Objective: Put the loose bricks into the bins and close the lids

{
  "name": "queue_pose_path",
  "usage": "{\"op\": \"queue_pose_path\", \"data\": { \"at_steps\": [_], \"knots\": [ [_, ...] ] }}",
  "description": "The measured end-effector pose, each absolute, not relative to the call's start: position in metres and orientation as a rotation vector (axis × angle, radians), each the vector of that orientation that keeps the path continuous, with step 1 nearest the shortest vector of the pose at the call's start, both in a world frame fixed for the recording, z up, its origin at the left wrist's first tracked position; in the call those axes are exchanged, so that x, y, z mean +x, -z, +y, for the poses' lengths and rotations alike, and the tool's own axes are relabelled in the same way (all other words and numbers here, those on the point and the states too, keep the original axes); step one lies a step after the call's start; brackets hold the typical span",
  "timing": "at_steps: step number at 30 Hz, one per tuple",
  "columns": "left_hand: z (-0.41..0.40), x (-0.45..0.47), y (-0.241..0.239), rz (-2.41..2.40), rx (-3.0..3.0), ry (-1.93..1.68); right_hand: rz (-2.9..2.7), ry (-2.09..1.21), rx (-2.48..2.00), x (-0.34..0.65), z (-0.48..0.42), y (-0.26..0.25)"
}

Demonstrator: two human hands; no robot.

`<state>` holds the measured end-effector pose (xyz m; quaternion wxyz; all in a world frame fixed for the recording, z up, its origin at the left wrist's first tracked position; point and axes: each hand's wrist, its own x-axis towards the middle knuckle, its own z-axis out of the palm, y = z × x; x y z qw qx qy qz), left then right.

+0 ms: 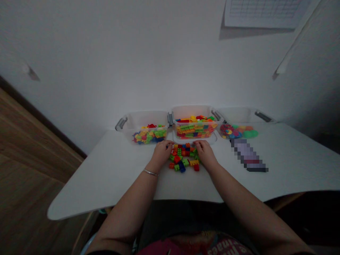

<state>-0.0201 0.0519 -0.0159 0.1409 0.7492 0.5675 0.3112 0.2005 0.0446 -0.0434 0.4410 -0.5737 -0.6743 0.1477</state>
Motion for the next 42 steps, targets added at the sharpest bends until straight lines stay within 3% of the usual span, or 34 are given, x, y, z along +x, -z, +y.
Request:
{"op": "queue_pose_path", "data": {
  "at_steps": [12,21,31,42],
  "knots": [
    [0.050,-0.022,0.016,1.623,2.182,-0.854,-1.366,-0.716,-1.445,0.224,0.031,0.055],
    [0.049,-0.023,0.017,1.617,2.164,-0.878,-1.782,-0.305,-1.487,0.240,0.009,0.049],
    [0.050,-0.024,0.017,1.602,2.195,-0.888,-1.844,-0.359,-1.545,0.237,0.011,0.049],
    [0.049,-0.022,0.015,1.613,2.187,-0.851,-1.927,-0.418,-1.316,0.237,0.009,0.049]
  ]
}}
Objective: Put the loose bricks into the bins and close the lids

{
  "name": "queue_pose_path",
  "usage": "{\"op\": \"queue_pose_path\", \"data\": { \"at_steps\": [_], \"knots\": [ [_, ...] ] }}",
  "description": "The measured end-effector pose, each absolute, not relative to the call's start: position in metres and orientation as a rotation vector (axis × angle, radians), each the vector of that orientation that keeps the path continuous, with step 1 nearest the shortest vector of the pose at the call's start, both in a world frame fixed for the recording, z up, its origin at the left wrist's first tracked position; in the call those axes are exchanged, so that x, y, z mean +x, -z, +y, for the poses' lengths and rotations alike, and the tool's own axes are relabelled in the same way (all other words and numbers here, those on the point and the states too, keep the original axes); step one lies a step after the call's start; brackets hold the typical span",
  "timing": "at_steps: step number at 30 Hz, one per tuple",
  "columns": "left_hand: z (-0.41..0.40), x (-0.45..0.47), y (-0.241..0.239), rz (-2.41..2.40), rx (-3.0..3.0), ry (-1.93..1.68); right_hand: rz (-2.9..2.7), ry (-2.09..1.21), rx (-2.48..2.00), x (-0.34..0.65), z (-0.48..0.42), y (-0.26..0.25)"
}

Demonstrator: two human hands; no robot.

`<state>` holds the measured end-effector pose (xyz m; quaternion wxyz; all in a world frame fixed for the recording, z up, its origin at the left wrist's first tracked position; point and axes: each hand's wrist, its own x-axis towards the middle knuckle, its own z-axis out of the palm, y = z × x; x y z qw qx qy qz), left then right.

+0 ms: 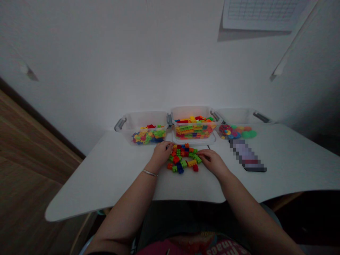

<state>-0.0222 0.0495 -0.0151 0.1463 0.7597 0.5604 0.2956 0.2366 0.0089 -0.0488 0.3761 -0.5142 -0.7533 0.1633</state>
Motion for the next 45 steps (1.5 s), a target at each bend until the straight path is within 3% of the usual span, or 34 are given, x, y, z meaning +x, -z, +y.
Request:
{"op": "queue_pose_path", "data": {
  "at_steps": [6,13,20,34,45],
  "knots": [
    [0.049,-0.023,0.016,1.597,2.194,-0.879,-1.722,-0.403,-1.378,0.234,0.012,0.042],
    [0.049,-0.031,0.019,1.588,2.198,-0.874,-1.395,-0.138,-1.251,0.239,0.033,-0.007],
    [0.048,-0.034,0.020,1.586,2.212,-0.868,-1.455,0.125,-1.225,0.247,0.070,-0.041],
    [0.050,-0.029,0.019,1.598,2.222,-0.855,-1.812,0.305,-1.436,0.235,0.072,-0.021],
    [0.052,-0.024,0.018,1.594,2.208,-0.841,-1.537,-0.028,-1.255,0.230,0.033,-0.001]
  ]
}}
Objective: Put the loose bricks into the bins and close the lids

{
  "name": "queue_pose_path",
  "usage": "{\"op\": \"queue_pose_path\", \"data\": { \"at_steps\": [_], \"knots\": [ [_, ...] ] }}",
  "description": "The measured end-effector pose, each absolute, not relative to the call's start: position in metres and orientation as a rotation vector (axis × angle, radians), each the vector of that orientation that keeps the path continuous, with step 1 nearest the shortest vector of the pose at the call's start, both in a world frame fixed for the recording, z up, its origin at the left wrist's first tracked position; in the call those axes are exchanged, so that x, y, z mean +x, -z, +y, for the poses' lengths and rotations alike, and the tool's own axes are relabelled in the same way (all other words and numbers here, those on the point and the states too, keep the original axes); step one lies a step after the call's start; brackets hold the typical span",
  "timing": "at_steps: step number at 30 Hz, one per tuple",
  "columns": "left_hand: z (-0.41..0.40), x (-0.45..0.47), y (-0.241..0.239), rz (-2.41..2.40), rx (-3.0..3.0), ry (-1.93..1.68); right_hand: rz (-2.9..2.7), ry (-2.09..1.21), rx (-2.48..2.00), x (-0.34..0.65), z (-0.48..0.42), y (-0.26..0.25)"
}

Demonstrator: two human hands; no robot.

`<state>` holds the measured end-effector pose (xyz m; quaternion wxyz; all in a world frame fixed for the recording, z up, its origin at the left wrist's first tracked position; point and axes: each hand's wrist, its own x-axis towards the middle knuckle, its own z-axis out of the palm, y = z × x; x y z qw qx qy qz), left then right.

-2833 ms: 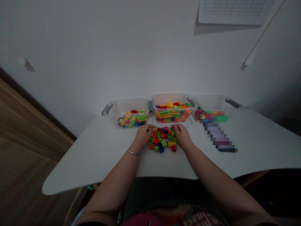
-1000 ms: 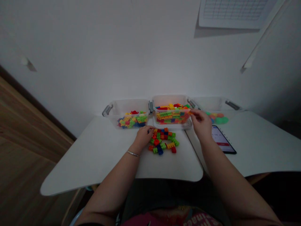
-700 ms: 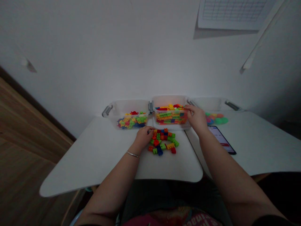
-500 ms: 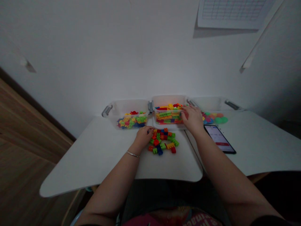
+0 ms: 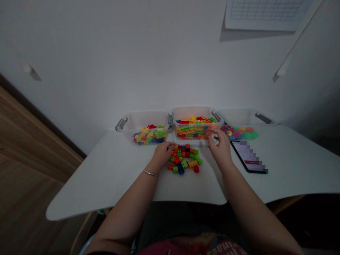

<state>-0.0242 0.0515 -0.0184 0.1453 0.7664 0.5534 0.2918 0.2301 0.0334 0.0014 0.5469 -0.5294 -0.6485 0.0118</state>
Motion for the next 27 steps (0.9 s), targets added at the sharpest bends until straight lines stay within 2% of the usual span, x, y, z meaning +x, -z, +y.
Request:
{"op": "queue_pose_path", "data": {
  "at_steps": [7,18,27],
  "knots": [
    [0.051,-0.020,0.018,1.607,2.202,-0.823,-1.863,-0.309,-1.209,0.219,0.024,0.042],
    [0.054,-0.020,0.023,1.578,2.204,-0.875,-1.957,-0.330,-1.187,0.213,0.026,0.048],
    [0.051,-0.022,0.019,1.601,2.337,-0.942,-1.866,-0.313,-1.358,0.208,0.032,0.050]
  ]
}}
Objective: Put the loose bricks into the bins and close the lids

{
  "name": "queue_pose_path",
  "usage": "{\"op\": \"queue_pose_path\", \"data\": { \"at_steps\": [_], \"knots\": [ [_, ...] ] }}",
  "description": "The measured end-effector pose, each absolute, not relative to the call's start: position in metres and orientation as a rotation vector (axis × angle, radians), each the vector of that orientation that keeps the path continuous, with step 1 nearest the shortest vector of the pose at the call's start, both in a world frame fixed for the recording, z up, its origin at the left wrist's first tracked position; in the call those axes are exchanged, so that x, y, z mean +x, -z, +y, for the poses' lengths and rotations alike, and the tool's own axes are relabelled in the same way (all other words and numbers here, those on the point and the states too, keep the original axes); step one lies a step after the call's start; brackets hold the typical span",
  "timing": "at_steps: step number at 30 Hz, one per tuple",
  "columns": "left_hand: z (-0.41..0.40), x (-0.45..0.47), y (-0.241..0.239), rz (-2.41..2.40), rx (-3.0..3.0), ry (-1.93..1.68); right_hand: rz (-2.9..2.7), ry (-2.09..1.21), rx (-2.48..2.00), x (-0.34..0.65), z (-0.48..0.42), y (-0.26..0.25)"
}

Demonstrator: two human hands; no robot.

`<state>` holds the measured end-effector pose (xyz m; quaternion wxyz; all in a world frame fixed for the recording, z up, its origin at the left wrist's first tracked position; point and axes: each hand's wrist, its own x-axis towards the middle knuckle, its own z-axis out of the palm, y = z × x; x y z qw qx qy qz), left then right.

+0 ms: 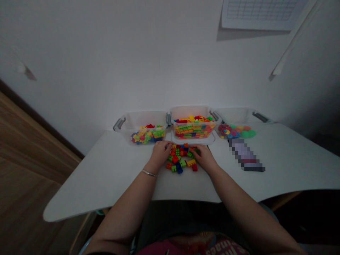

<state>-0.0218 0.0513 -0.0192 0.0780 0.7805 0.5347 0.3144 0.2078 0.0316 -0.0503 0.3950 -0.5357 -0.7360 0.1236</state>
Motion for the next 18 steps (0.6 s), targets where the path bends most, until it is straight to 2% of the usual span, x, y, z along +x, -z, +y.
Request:
{"op": "queue_pose_path", "data": {
  "at_steps": [6,11,18],
  "knots": [
    [0.044,-0.019,0.012,1.360,2.514,-1.059,-1.863,-0.246,-1.271,0.208,0.029,0.049],
    [0.035,-0.013,0.004,1.102,2.654,-1.005,-1.761,-0.282,-1.200,0.204,0.028,0.043],
    [0.026,-0.004,0.000,1.055,2.689,-0.985,-1.635,-0.277,-1.187,0.188,0.015,0.018]
  ]
}}
